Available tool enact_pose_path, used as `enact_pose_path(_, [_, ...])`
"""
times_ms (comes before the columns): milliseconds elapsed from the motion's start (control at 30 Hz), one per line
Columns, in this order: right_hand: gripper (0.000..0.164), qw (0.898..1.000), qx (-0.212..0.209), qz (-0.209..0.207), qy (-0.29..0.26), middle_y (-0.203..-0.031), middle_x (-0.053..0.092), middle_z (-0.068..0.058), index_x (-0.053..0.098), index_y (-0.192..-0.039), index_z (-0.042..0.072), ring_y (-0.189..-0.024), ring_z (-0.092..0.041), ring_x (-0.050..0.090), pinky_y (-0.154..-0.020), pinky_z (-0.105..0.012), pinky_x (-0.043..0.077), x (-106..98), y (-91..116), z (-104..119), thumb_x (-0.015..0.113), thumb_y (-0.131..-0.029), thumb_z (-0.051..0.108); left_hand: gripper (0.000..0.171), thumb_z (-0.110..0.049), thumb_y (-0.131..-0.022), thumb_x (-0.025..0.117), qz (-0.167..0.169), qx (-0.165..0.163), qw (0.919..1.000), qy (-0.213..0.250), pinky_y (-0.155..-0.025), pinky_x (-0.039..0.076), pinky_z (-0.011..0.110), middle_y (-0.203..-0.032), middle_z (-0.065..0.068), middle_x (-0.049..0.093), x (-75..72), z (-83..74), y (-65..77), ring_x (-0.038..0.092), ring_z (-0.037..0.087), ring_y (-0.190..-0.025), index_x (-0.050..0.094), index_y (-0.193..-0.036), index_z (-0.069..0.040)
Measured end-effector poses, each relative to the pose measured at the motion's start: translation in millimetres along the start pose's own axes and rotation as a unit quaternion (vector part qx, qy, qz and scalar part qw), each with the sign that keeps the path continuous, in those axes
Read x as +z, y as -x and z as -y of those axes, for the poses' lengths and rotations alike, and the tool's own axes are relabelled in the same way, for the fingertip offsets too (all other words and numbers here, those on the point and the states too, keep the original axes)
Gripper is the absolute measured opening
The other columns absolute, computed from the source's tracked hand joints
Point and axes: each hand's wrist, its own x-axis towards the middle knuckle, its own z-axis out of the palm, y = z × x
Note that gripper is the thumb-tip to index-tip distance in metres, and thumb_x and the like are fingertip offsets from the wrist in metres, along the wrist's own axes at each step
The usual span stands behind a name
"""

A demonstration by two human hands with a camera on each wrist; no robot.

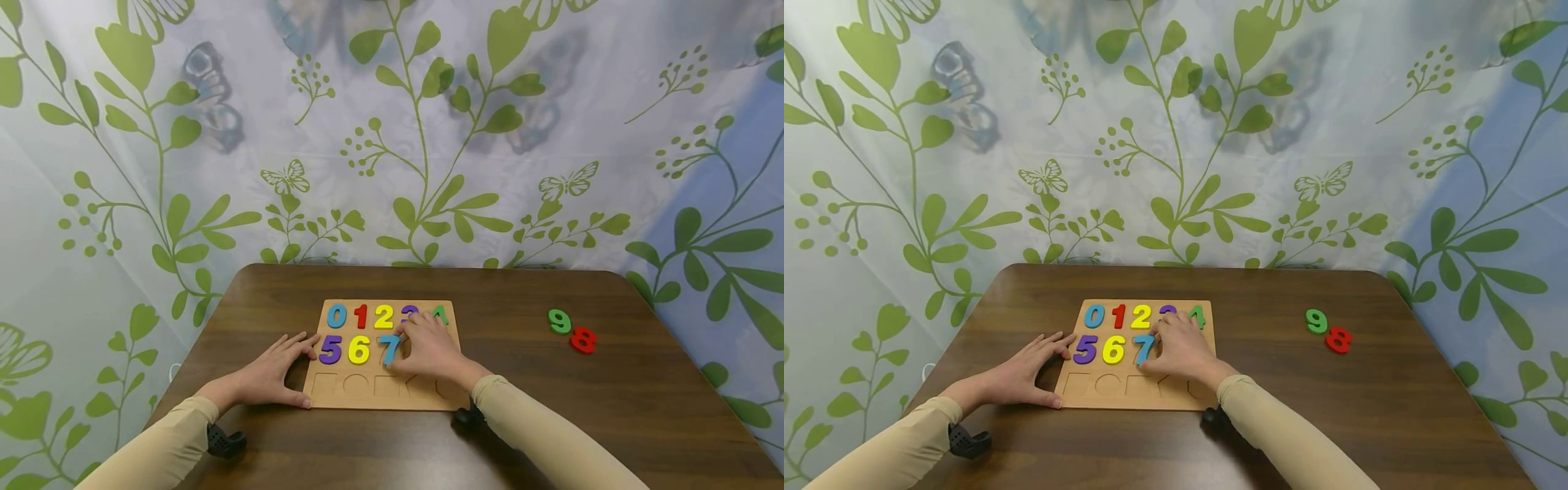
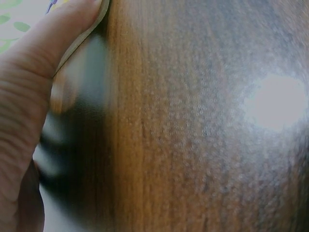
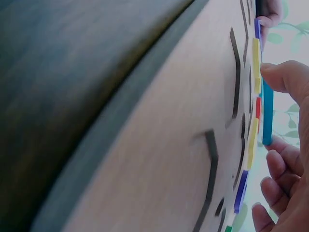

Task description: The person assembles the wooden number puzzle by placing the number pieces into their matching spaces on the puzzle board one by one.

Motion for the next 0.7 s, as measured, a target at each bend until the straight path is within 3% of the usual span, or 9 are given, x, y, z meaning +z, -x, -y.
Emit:
enact_pose_path(400, [0.057, 0.999, 0.033, 0.003, 0.0, -0.109, 0.058, 0.005, 0.071, -0.108, 0.018, -0.099, -0.019, 0.045, -0.084, -0.04, 0.038, 8.9, -5.6, 6.6, 0.079, -0.072, 0.062, 0.074, -0.073, -0.075, 0.076, 0.0, -0.004, 1.0, -0.003, -0.12, 0.007, 0.066, -0.167, 0.006, 0.027, 1.9, 2.7, -0.3, 0.018, 0.04, -0.154, 0.051, -0.126, -0.025])
enact_pose_path(700, [0.058, 0.999, 0.048, 0.006, -0.018, -0.112, 0.058, 0.005, 0.071, -0.109, 0.019, -0.101, -0.019, 0.045, -0.089, -0.045, 0.041, 7.7, -5.1, 8.9, 0.08, -0.071, 0.062, 0.073, -0.073, -0.076, 0.077, 0.0, -0.004, 1.0, -0.004, -0.12, 0.007, 0.065, -0.167, 0.006, 0.028, 1.1, 1.5, -0.1, 0.018, 0.039, -0.154, 0.051, -0.125, -0.025])
